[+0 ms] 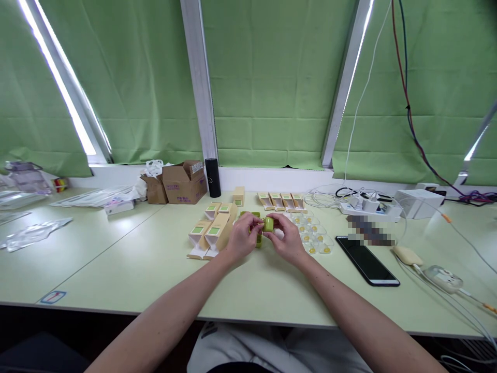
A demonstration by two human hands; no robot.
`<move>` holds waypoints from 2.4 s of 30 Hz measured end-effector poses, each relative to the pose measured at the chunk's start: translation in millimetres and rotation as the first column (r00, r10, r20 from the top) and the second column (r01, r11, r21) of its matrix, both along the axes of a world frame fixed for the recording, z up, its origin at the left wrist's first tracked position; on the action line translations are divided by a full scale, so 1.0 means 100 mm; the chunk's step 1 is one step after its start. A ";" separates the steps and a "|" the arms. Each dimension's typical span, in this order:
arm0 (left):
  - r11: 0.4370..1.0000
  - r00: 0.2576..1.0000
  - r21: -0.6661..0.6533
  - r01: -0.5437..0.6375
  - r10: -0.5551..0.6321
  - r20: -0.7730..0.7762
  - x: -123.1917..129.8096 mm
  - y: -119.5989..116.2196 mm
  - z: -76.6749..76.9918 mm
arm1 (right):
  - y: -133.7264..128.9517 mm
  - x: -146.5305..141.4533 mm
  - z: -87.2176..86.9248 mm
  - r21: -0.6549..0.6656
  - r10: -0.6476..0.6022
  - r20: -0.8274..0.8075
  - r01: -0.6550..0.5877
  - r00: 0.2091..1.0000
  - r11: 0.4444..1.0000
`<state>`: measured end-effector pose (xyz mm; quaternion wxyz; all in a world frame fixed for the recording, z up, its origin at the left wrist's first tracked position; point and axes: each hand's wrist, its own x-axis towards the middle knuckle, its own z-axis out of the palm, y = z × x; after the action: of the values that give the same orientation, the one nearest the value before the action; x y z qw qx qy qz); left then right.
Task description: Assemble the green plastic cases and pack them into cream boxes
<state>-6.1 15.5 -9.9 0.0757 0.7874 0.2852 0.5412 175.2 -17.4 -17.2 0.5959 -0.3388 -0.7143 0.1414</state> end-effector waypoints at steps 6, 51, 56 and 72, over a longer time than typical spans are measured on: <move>0.999 1.000 -0.037 -0.003 0.004 0.025 0.00 -0.01 0.03 | 0.00 -0.05 0.02 -0.188 0.060 -0.126 -0.083 0.990 0.979; 0.992 0.987 0.112 -0.054 0.070 -0.147 -0.06 0.03 0.07 | -0.02 0.06 0.06 0.291 -0.290 0.198 0.226 0.936 0.930; 0.987 0.982 0.158 -0.014 0.043 -0.185 -0.04 0.03 0.07 | 0.00 0.06 0.06 0.332 -0.356 0.201 0.278 0.913 0.901; 0.976 0.970 0.219 0.000 0.053 -0.236 -0.02 -0.03 0.06 | 0.02 0.06 0.04 0.366 -0.421 0.200 0.331 0.885 0.870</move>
<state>-7.8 12.8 -3.8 -0.0532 0.8468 0.2418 0.4709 181.4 -15.7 -13.5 0.5545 -0.3873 -0.7222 -0.1448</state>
